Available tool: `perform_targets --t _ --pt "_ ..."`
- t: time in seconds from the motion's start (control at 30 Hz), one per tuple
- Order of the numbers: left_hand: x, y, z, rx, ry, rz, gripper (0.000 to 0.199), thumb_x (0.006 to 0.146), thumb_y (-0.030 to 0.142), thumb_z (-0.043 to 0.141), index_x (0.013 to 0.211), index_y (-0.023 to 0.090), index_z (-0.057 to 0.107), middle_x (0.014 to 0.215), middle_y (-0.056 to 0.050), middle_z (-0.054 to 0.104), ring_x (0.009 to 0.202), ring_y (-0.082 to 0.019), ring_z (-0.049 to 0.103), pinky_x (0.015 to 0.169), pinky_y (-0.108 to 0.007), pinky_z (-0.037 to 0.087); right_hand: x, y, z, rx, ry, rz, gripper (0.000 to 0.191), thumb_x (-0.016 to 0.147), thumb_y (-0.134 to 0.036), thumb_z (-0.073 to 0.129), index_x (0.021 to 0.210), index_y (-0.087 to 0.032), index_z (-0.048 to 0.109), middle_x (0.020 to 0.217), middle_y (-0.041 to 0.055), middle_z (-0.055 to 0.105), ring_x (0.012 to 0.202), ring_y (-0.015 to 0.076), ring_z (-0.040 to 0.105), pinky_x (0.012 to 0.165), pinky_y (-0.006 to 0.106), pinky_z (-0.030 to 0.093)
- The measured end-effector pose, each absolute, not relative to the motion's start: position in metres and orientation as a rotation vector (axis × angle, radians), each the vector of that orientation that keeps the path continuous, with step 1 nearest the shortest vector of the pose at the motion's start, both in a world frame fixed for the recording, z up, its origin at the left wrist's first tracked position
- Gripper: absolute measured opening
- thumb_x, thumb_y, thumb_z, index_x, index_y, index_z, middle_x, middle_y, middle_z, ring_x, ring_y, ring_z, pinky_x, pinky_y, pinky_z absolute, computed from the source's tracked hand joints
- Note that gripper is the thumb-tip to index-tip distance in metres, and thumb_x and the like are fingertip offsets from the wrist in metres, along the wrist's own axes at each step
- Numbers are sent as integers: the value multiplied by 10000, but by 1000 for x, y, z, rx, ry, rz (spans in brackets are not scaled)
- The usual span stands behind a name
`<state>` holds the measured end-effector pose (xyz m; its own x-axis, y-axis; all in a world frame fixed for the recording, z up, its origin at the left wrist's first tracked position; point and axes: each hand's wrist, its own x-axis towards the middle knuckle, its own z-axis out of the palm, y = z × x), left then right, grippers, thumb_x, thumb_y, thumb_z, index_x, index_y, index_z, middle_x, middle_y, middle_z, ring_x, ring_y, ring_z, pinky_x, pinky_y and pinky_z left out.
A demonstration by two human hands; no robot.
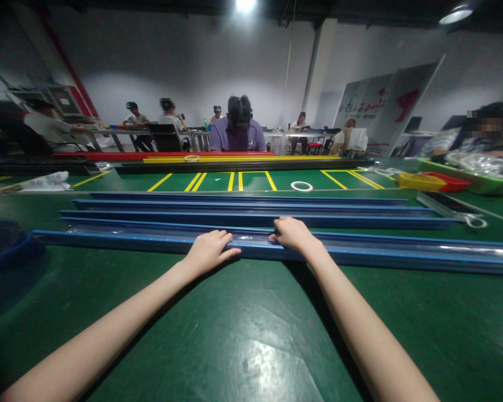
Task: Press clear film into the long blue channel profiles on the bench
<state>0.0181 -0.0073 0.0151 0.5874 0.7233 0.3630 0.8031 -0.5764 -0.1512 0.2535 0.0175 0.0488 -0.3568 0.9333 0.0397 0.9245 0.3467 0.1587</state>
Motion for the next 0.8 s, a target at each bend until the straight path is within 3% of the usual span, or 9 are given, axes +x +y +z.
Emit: perform_targets --t 0.8 --pt "18 -6 13 -2526 -1234 -413 411 833 533 345 818 170 538 828 -53 602 788 -188 552 636 -266 399 251 13 54 1777 2502 183 224 776 -383 504 813 -171 567 910 89 620 791 197 583 572 247 363"
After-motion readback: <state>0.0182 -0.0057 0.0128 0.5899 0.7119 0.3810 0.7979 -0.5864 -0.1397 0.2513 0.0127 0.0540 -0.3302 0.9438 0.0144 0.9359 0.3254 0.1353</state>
